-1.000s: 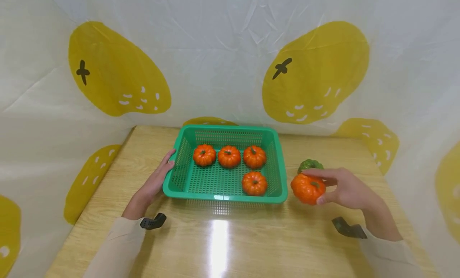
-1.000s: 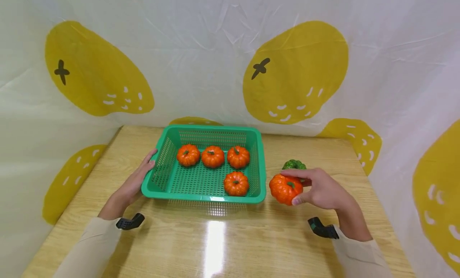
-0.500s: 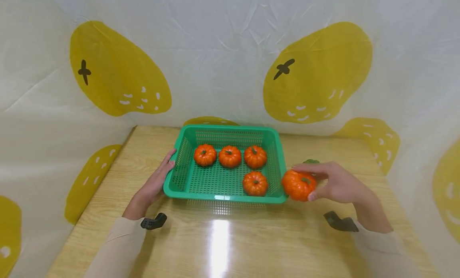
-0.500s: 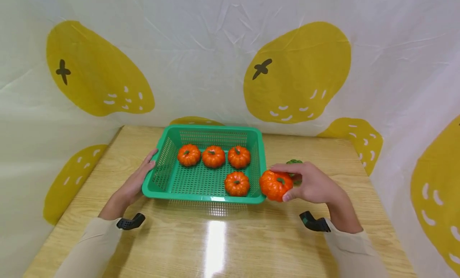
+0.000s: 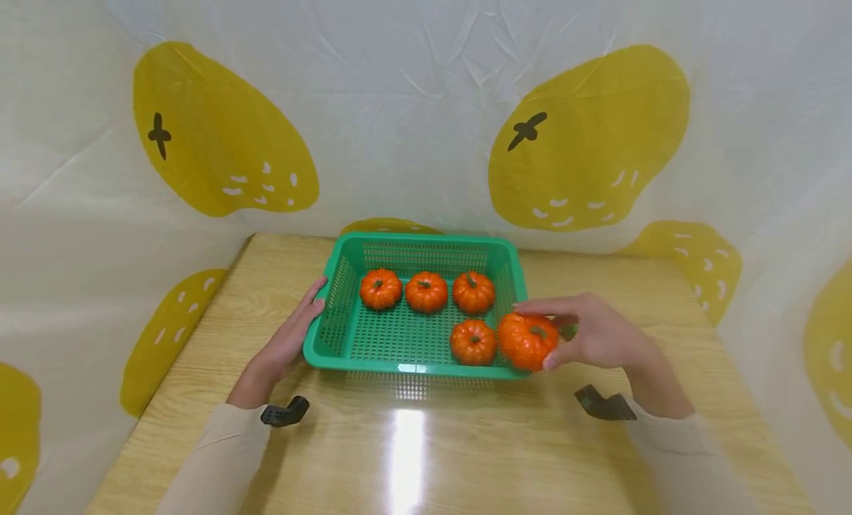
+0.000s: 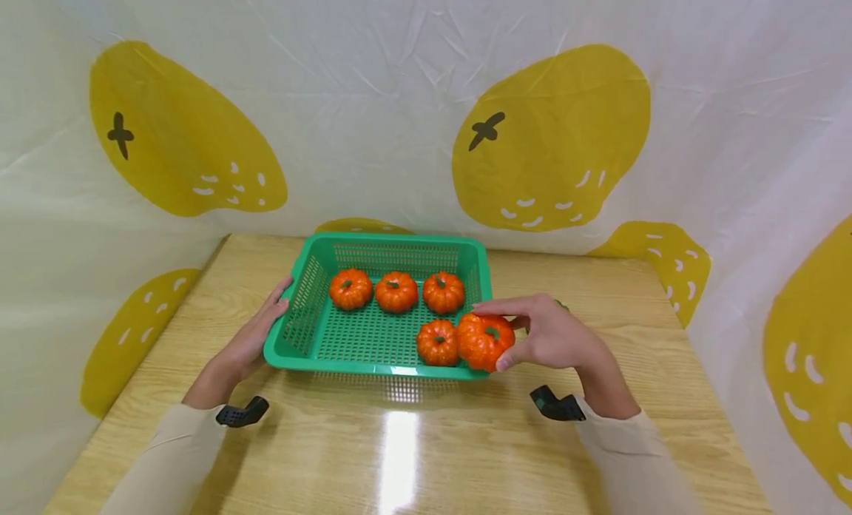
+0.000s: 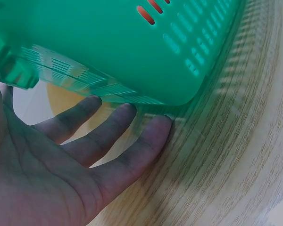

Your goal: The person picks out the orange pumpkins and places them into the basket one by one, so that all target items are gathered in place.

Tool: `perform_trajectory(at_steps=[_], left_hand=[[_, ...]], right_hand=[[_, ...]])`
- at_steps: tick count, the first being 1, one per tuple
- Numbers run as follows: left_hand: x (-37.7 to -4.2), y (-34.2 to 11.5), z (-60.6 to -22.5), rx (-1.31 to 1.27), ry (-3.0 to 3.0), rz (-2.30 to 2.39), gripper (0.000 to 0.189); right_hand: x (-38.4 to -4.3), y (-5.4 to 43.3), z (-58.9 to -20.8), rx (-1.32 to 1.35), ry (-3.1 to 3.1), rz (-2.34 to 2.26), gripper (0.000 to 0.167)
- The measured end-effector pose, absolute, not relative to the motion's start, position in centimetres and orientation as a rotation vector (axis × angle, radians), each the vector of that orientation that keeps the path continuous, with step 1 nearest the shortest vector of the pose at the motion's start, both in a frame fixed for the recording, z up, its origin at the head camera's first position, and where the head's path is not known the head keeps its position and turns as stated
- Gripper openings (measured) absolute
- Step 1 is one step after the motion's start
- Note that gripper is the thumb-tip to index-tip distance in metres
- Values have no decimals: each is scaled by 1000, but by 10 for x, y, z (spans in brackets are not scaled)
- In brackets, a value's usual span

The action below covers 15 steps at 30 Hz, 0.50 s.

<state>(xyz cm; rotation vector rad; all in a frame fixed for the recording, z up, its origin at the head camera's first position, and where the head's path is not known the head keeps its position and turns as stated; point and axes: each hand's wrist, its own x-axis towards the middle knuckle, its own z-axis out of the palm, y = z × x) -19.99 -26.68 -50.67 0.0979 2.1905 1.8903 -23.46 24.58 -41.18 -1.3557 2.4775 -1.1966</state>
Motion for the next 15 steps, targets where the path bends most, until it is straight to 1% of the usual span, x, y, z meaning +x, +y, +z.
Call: perform_trajectory(at_steps=[10, 15], left_hand=[[-198, -265, -505, 69, 2217, 1878, 62], [-198, -266, -503, 83, 2209, 1877, 62]], right_hand=[[-241, 229, -411, -1434, 2375, -1234, 75], [-244, 223, -412, -1446, 2405, -1191, 78]])
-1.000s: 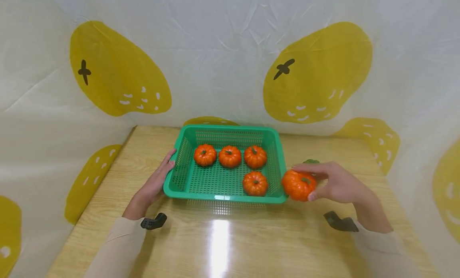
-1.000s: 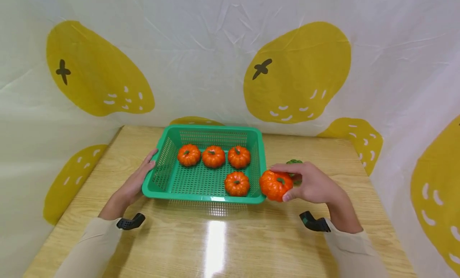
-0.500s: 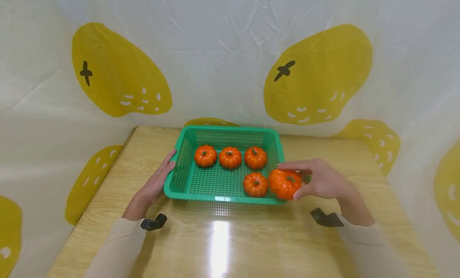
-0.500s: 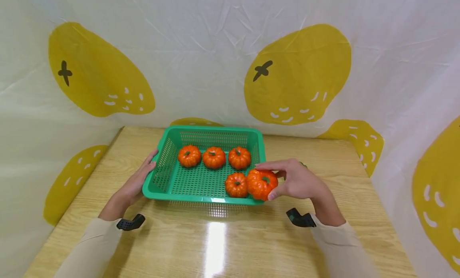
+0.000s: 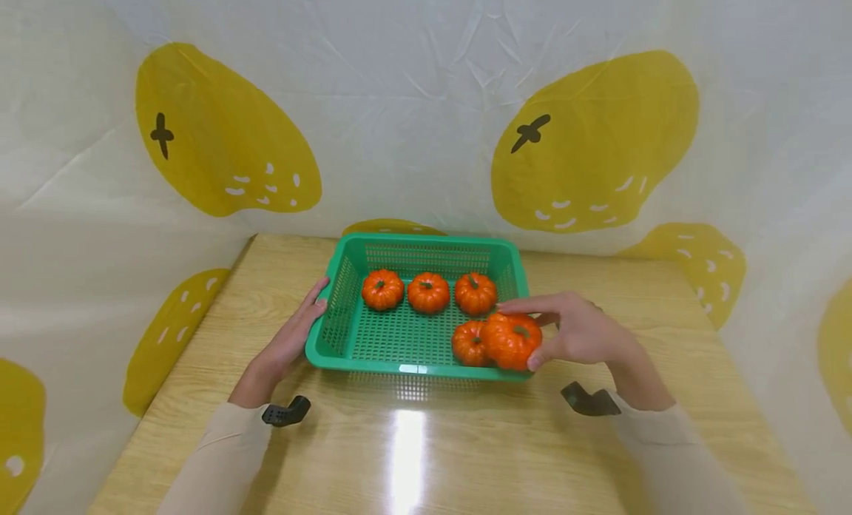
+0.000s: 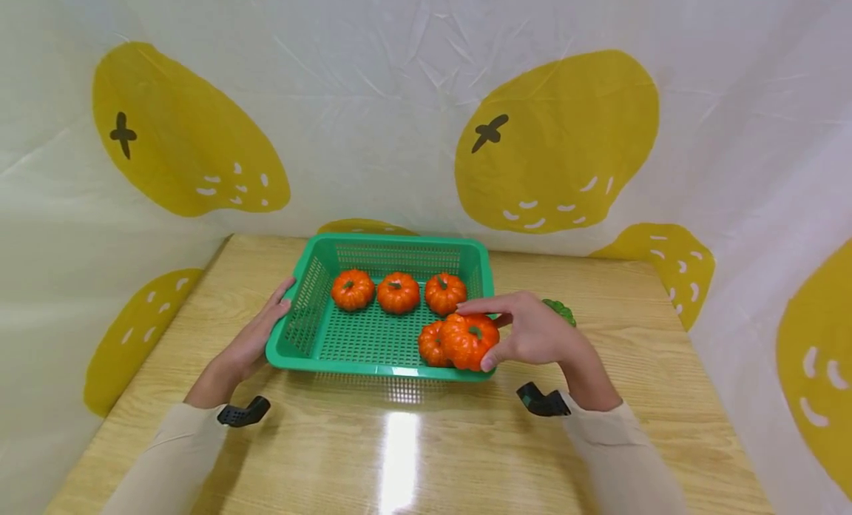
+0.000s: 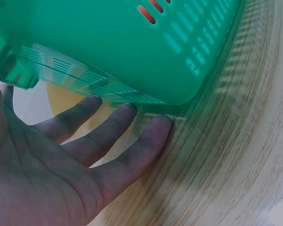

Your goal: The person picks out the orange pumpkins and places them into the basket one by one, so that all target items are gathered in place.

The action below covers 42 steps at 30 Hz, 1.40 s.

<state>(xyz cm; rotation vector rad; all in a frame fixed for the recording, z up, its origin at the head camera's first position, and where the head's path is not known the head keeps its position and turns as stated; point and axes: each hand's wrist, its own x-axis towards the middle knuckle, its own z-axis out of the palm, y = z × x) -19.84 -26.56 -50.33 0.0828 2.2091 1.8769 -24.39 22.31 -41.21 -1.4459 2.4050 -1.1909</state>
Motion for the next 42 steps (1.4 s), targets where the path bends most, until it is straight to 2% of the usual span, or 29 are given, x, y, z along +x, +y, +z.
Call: perform_trajectory(at_steps=[15, 27, 42], left_hand=[[-199, -267, -504, 112, 2215, 1875, 61], [-198, -267, -505, 121, 2202, 1885, 61], [-196, -264, -504, 94, 2241, 1887, 61]], right_hand=[[-246, 196, -413, -1264, 2416, -1133, 77], [-247, 180, -417, -1221, 2439, -1078, 83], [-246, 165, -425, -1207, 2419, -1080, 76]])
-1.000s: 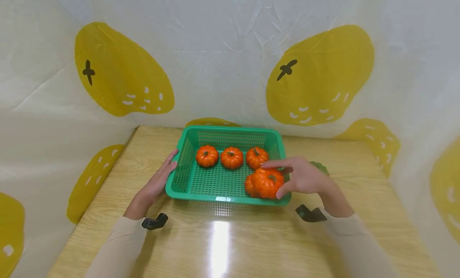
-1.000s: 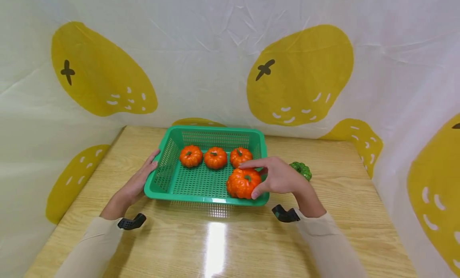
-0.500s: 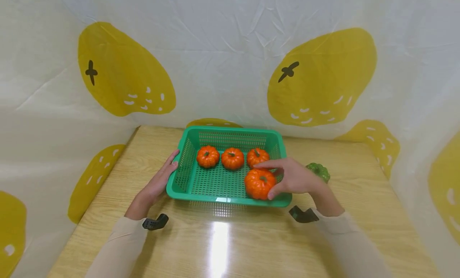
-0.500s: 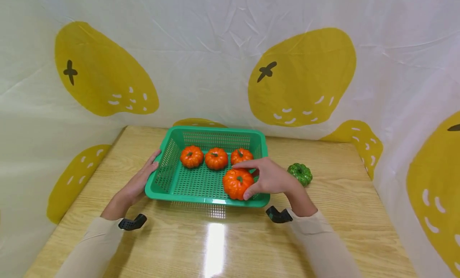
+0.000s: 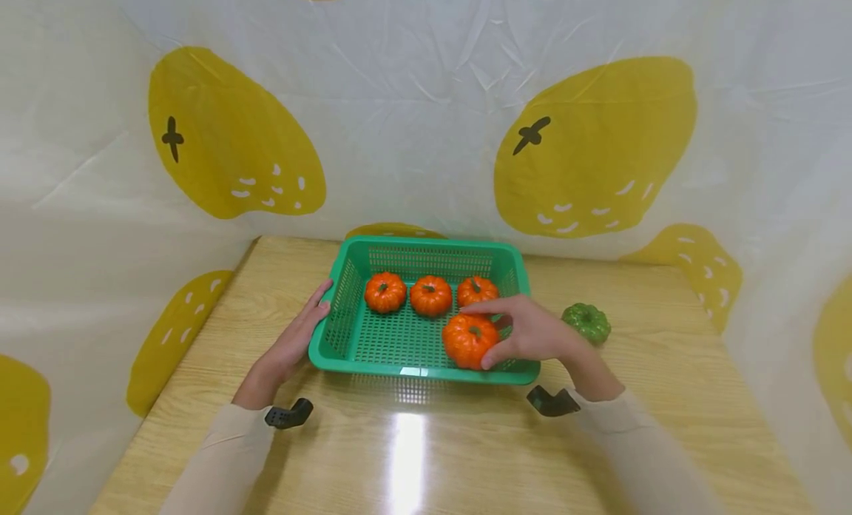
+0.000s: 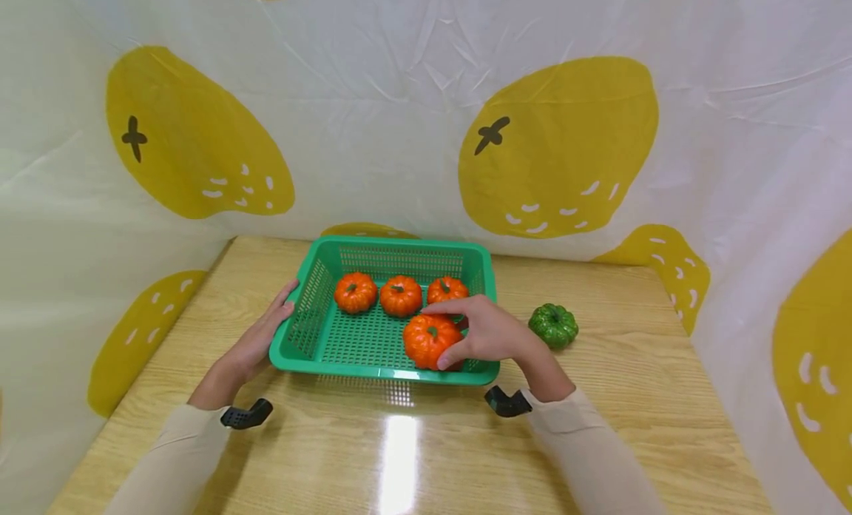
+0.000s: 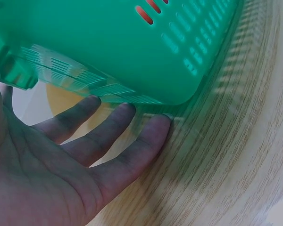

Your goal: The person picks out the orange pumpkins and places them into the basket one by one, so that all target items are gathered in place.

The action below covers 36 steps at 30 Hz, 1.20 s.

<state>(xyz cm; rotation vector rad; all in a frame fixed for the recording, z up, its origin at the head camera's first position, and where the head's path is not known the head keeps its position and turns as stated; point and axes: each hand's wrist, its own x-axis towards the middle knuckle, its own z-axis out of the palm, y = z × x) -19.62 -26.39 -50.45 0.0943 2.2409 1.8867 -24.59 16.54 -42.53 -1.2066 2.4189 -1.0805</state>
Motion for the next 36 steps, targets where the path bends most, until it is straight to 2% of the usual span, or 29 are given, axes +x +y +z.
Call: perform_trajectory(at_steps=[11, 23, 36], left_hand=[[-196, -265, -505, 110, 2226, 1895, 61], [-197, -266, -505, 133, 2208, 1900, 61], [-199, -268, -507, 112, 2171, 1913, 60]], right_hand=[[-246, 156, -431, -1263, 2377, -1151, 71], [-249, 143, -443, -1393, 2448, -1092, 72], [-252, 131, -453, -1339, 2471, -1065, 73]])
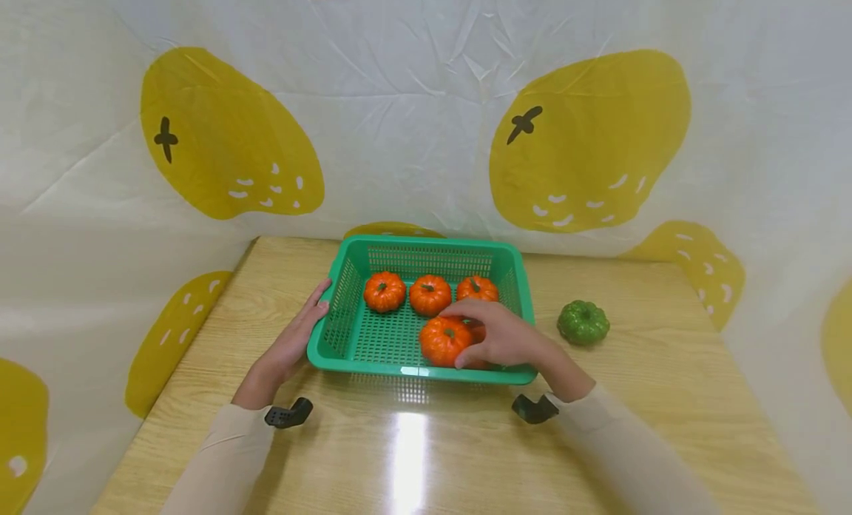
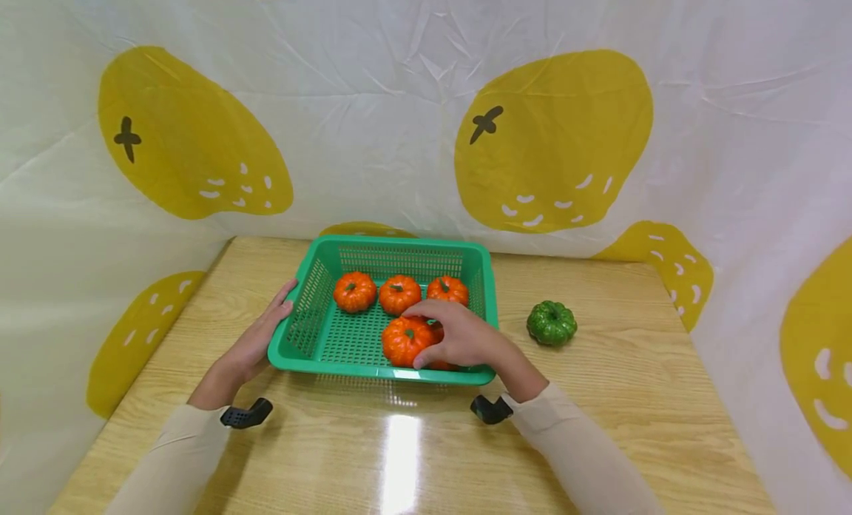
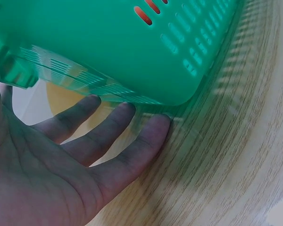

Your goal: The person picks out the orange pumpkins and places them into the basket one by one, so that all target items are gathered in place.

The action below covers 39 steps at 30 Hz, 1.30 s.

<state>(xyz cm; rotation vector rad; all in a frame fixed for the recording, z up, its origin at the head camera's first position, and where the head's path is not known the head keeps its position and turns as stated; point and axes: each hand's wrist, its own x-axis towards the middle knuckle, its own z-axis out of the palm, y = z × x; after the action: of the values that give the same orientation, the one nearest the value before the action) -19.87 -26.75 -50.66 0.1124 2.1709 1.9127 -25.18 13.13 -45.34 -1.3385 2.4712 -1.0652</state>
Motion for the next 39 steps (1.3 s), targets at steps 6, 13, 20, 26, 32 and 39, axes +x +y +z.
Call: perform_trajectory(at_steps=[6, 13, 20, 26, 32, 39], left_hand=[[-199, -267, -506, 120, 2158, 1924, 61], [-199, -267, -507, 128, 2161, 1922, 61], [-199, -267, -507, 115, 2174, 1909, 61], [-199, -267, -506, 112, 2176, 1908, 60], [-199, -267, -507, 113, 2189, 1901, 60], [-199, -267, -508, 107, 2182, 1905, 61]], right_hand=[[-249, 129, -451, -1328, 2504, -1023, 72], [-248, 126, -450, -1292, 2505, -1008, 73], [-251, 123, -454, -1261, 2512, -1005, 73], [-251, 121, -452, -1245, 2530, -978, 75], [-251, 118, -451, -1217, 2535, -937, 77], [-252, 118, -452, -1205, 2535, -930, 78]])
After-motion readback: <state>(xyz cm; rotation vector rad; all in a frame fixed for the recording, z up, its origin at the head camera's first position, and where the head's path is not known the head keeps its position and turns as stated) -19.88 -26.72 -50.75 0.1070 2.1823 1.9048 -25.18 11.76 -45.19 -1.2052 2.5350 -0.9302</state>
